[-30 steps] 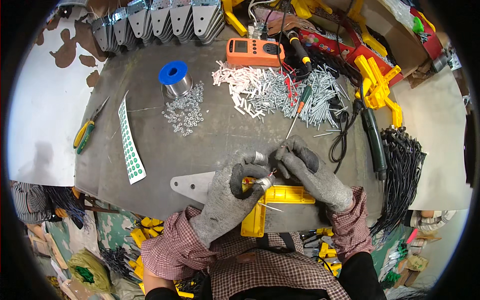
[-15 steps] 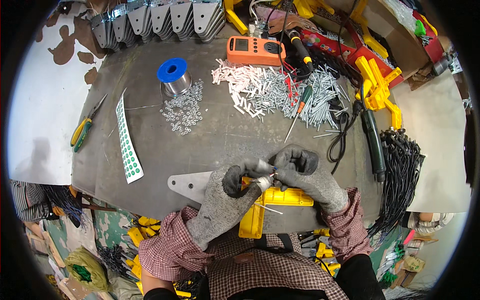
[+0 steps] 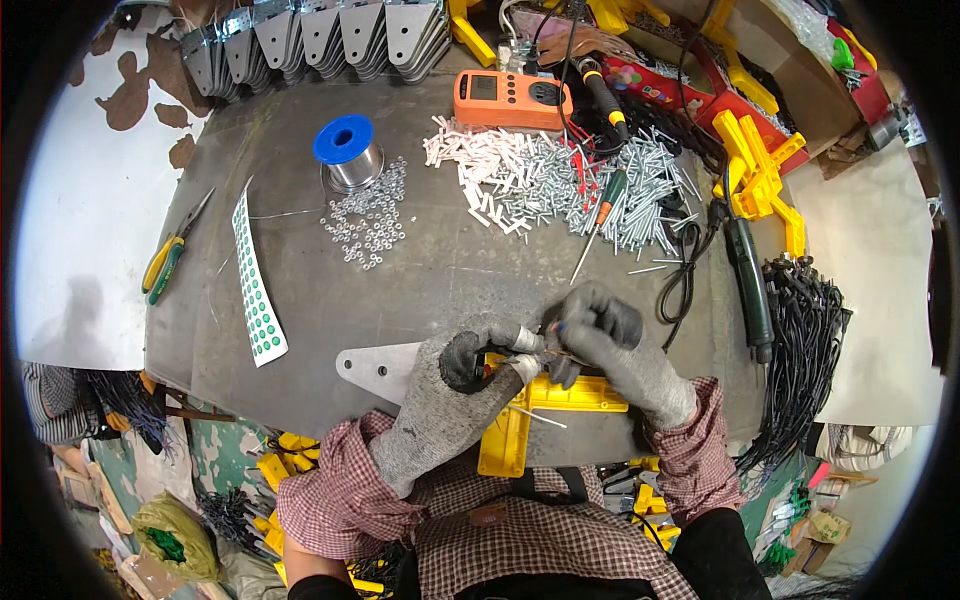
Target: The person solders wires onto a metal component using a soldering iron, fits the parts into a plastic casing, and fastens the assembly together with an electric screwdriver.
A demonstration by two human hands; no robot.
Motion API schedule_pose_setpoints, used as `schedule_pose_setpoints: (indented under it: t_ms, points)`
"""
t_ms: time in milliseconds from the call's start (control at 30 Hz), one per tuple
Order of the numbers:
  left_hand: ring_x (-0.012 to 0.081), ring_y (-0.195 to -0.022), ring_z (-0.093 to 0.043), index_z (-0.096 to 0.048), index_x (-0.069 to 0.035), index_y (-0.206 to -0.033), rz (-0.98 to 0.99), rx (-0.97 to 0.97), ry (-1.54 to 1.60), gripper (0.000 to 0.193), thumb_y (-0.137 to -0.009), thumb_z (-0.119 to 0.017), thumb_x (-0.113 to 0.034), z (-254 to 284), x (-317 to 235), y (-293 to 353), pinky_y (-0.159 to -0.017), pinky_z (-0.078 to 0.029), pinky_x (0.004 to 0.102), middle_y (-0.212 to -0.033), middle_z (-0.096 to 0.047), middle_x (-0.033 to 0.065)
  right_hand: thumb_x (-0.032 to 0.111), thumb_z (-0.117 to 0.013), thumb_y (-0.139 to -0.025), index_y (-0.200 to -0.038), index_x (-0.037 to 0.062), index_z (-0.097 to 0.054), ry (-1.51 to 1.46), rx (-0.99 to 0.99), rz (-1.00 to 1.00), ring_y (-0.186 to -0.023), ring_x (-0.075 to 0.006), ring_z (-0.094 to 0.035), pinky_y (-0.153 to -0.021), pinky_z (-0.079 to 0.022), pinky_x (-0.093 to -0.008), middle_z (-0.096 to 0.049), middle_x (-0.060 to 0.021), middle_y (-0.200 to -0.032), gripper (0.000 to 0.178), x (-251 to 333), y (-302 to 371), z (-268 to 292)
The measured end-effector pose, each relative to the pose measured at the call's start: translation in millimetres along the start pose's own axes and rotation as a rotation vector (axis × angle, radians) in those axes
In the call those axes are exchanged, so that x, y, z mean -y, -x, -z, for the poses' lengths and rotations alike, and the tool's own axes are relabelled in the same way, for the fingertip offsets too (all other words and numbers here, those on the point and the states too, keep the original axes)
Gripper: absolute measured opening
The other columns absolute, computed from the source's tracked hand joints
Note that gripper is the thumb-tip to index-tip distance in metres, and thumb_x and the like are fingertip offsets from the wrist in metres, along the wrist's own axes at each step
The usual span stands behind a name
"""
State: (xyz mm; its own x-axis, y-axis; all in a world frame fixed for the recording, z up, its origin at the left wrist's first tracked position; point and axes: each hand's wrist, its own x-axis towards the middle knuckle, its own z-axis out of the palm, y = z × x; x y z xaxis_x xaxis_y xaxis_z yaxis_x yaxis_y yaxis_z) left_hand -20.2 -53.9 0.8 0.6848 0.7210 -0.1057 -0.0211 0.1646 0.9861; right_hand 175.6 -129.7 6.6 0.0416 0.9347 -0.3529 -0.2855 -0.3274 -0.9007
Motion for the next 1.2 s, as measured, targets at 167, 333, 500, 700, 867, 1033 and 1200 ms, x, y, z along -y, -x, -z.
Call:
schedule_pose_setpoints:
  t_ms: [167,333,500,700,867,1033,1200]
  points:
    - [0.014,-0.099,-0.062,-0.062,0.001,-0.11,-0.049,0.046,0.011,0.021,-0.092,-0.065,-0.008,4.2,6.8,2.0,-0.09,-0.051,0.0285,-0.103,-0.066,0.0097,0.016,-0.061,-0.093,-0.125,-0.0004,-0.053,0.126,0.145,0.009,-0.08,-0.0076,-0.058,-0.07,-0.048,-0.0208,-0.062,-0.003,-0.086,0.036,15.6,1.4,-2.2]
    - [0.0138,-0.097,-0.062,-0.061,0.001,-0.11,0.085,0.048,0.005,0.021,-0.092,-0.065,-0.009,1.2,-2.0,-0.1,-0.088,-0.051,0.0288,-0.101,-0.065,0.0085,0.022,-0.064,-0.091,-0.098,0.0017,-0.068,0.425,-0.012,0.145,-0.087,-0.0088,-0.058,-0.077,-0.048,-0.0265,-0.064,-0.0032,-0.092,0.022,3.2,-4.3,0.8]
    - [0.0124,-0.091,-0.063,-0.063,0.001,-0.102,0.038,-0.014,0.032,0.016,-0.088,-0.068,-0.006,-2.4,-1.1,-0.8,-0.083,-0.052,0.0276,-0.096,-0.066,0.0071,0.019,-0.063,-0.09,-0.096,0.0021,-0.066,0.452,0.018,0.246,-0.085,-0.0094,-0.059,-0.077,-0.048,-0.0268,-0.064,-0.0041,-0.09,0.018,-1.0,-3.9,-0.3]
    - [0.0127,-0.093,-0.063,-0.062,0.0,-0.105,-0.061,0.036,-0.091,0.018,-0.088,-0.067,-0.006,0.6,-0.9,-2.1,-0.084,-0.051,0.0277,-0.098,-0.066,0.0076,0.012,-0.065,-0.087,-0.093,0.0025,-0.065,0.458,-0.034,0.355,-0.081,-0.0102,-0.061,-0.071,-0.049,-0.0268,-0.065,-0.0051,-0.087,0.011,1.8,0.4,-9.0]
    - [0.0127,-0.096,-0.063,-0.061,-0.001,-0.106,-0.061,0.032,-0.119,0.019,-0.089,-0.067,-0.004,-2.2,1.0,-1.3,-0.086,-0.051,0.0277,-0.101,-0.066,0.0076,0.01,-0.066,-0.084,-0.096,0.004,-0.066,0.84,-0.075,0.591,-0.071,-0.0176,-0.064,-0.063,-0.049,-0.0283,-0.065,-0.0099,-0.082,0.013,4.8,2.4,-7.9]
    - [0.0182,-0.089,-0.064,-0.061,-0.005,-0.1,-0.353,0.064,-0.324,0.019,-0.083,-0.068,-0.002,0.1,0.5,-6.6,-0.087,-0.053,0.0319,-0.094,-0.062,0.0071,0.01,-0.063,-0.084,-0.098,0.0035,-0.066,0.766,-0.053,0.472,-0.072,-0.0115,-0.061,-0.063,-0.048,-0.0266,-0.064,-0.0074,-0.081,0.015,3.3,3.1,-9.7]
    - [0.0185,-0.092,-0.059,-0.06,-0.011,-0.103,-0.909,0.151,-1.129,0.036,-0.071,-0.077,-0.01,10.2,-9.8,-7.7,-0.089,-0.051,0.0378,-0.096,-0.057,0.0034,0.008,-0.058,-0.083,-0.099,0.0021,-0.063,0.505,0.08,0.349,-0.069,-0.0073,-0.054,-0.062,-0.047,-0.0258,-0.063,-0.0056,-0.083,0.017,-3.1,-4.2,-4.0]
